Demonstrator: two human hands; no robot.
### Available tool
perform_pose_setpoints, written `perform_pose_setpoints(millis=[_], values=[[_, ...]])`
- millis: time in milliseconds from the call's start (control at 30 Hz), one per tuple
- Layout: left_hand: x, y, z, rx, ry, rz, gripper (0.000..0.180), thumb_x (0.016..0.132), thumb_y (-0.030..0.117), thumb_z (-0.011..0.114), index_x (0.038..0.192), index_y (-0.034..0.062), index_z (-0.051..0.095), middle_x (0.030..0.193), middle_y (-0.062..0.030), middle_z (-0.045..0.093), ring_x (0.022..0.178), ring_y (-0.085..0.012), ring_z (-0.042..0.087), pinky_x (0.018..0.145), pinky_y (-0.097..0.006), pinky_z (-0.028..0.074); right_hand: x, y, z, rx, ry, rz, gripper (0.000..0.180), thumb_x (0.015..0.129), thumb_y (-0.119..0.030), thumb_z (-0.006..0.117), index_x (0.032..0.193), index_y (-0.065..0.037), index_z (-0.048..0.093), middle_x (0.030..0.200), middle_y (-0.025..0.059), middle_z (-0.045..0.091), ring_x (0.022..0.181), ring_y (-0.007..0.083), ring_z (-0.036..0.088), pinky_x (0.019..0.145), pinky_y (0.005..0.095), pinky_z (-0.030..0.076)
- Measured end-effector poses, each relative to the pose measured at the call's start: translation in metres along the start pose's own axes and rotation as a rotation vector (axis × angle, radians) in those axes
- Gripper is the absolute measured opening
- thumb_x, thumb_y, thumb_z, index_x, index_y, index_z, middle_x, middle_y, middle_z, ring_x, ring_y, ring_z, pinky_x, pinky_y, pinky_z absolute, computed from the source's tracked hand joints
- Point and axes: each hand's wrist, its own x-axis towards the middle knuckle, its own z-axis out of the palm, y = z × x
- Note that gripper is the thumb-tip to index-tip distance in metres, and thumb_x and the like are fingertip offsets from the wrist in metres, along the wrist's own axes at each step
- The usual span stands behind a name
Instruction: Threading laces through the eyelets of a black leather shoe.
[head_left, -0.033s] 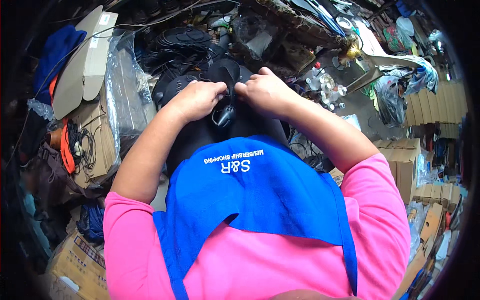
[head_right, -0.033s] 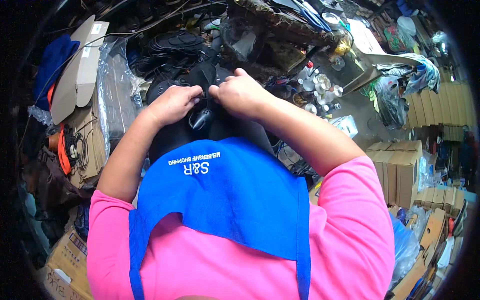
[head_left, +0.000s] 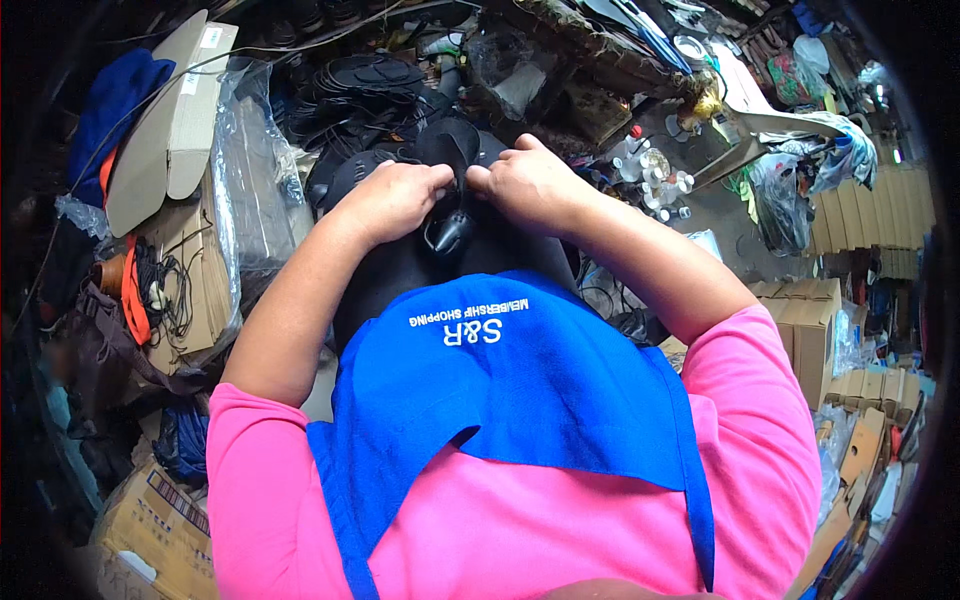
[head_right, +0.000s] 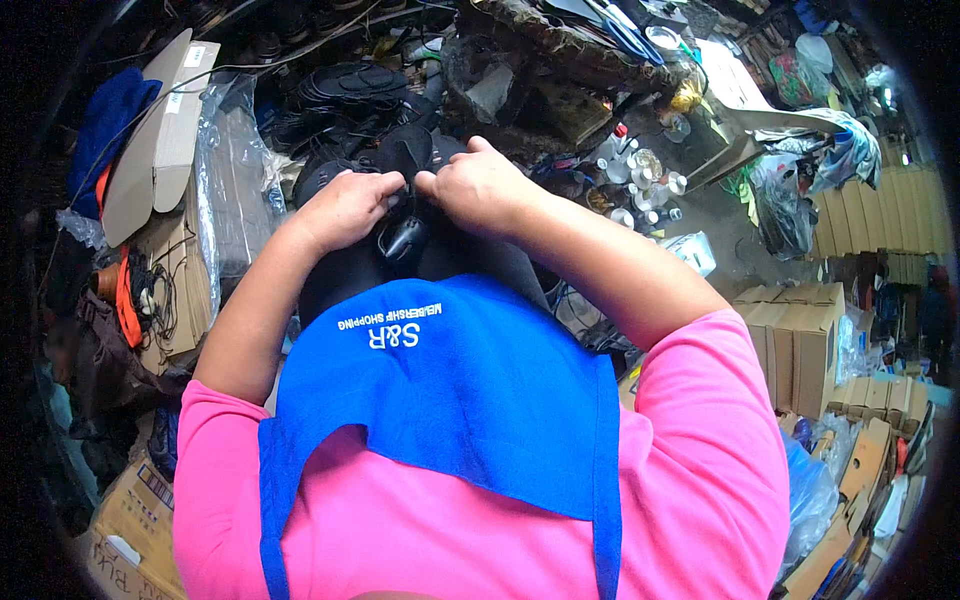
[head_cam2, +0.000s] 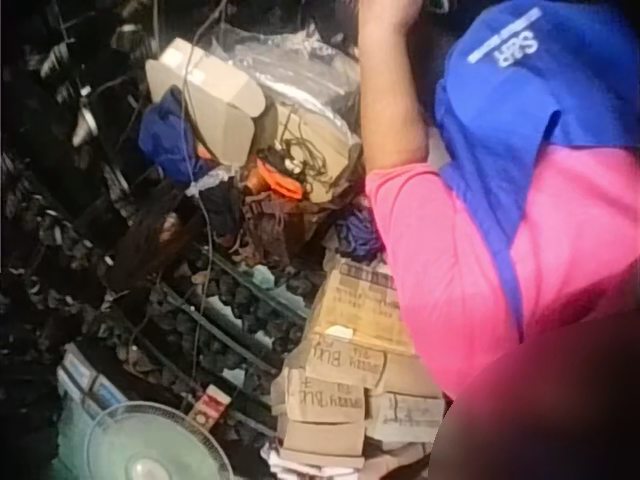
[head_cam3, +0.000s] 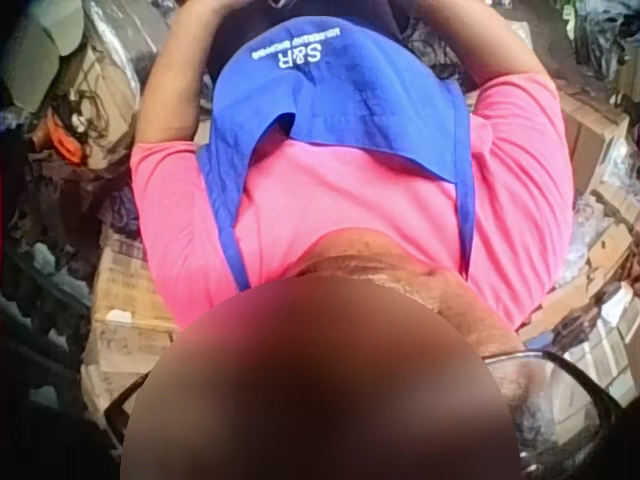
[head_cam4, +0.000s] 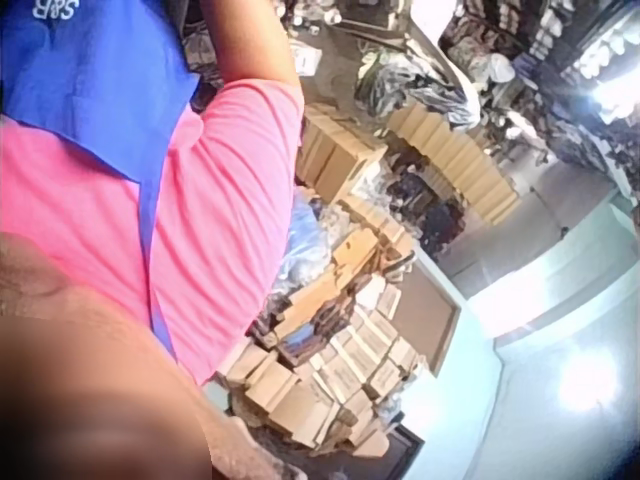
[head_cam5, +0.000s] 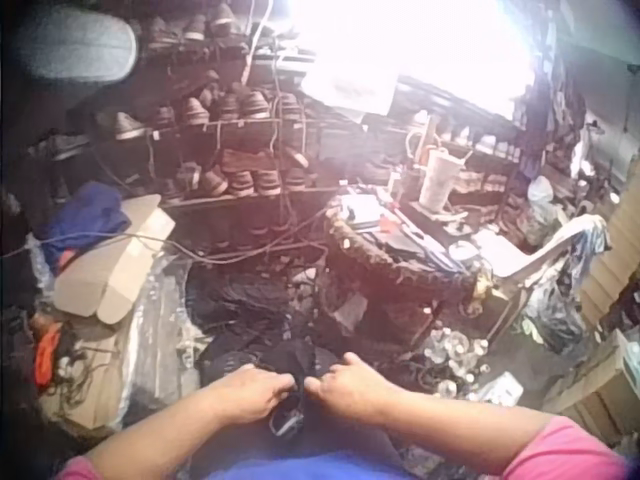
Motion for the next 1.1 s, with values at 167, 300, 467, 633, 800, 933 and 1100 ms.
perform_pose_setpoints(millis=[167,300,467,633,800,933,1100], values=[[-0.017,-0.005,-0.002,0.057,0.096,0.109,0.011,0.081,0.006,0.051,0.091,0.0045,0.054,0.083,-0.0178,0.061,0.085,-0.0375,0.06,0.074,-0.044,0.047,-0.007,0.02,0.007,0.003,0.055,-0.104,0.021,0.079,-0.012,0.053,0.098,-0.019,0.057,0.074,0.0051,0.063,0.083,0.0256,0.063,0.078,0.0396,0.04],[-0.078,-0.039,-0.033,0.1,0.165,-0.222,0.013,0.077,0.002,0.049,0.089,0.0034,0.055,0.083,-0.0205,0.06,0.084,-0.0376,0.059,0.074,-0.039,0.046,-0.046,0.051,0.026,0.044,0.077,0.001,0.02,0.078,-0.01,0.056,0.097,-0.017,0.057,0.079,0.0071,0.063,0.088,0.0261,0.062,0.083,0.0386,0.04],[-0.16,-0.074,-0.068,-0.394,0.437,-0.438,0.013,0.084,0.004,0.058,0.096,0.0015,0.063,0.084,-0.0048,0.062,0.077,-0.0147,0.056,0.073,-0.028,0.044,-0.081,0.085,0.027,1.033,0.218,0.615,0.017,0.082,-0.027,0.071,0.089,-0.013,0.067,0.07,0.0017,0.06,0.068,0.0117,0.053,0.067,0.026,0.04],[-0.113,-0.033,-0.093,-1.216,0.604,0.144,0.014,0.086,0.001,0.062,0.1,-0.0014,0.063,0.089,-0.0082,0.066,0.08,-0.0119,0.059,0.076,-0.024,0.046,-0.016,0.059,-0.007,1.888,0.607,0.27,0.021,0.088,-0.022,0.066,0.098,-0.004,0.063,0.09,0.0017,0.062,0.083,0.0116,0.059,0.083,0.0312,0.049],[-0.069,0.057,-0.08,-1.515,0.368,0.319,0.023,0.096,0.027,0.05,0.091,0.0053,0.054,0.085,-0.0099,0.061,0.076,-0.0233,0.06,0.072,-0.033,0.05,0.007,0.028,-0.004,2.167,0.227,-0.506,0.032,0.097,-0.041,0.046,0.092,-0.009,0.048,0.086,0.0133,0.061,0.082,0.022,0.06,0.078,0.0346,0.047],[-0.124,0.022,-0.073,-0.439,0.292,-0.179,0.023,0.09,0.023,0.06,0.087,0.0009,0.056,0.075,-0.009,0.055,0.065,-0.0204,0.055,0.061,-0.03,0.046,-0.039,0.026,0.002,0.889,0.161,-0.006,0.024,0.091,-0.026,0.059,0.103,-0.006,0.061,0.088,0.0107,0.065,0.081,0.0229,0.062,0.075,0.0332,0.049],[-0.229,-0.06,-0.143,0.438,0.506,-0.452,0.016,0.079,0.006,0.067,0.092,-0.001,0.064,0.089,-0.0128,0.061,0.081,-0.025,0.061,0.075,-0.033,0.048,-0.143,0.105,0.04,0.508,0.122,0.535,0.027,0.086,-0.017,0.063,0.113,-0.012,0.065,0.101,0.0133,0.067,0.091,0.0262,0.065,0.081,0.0328,0.049]])
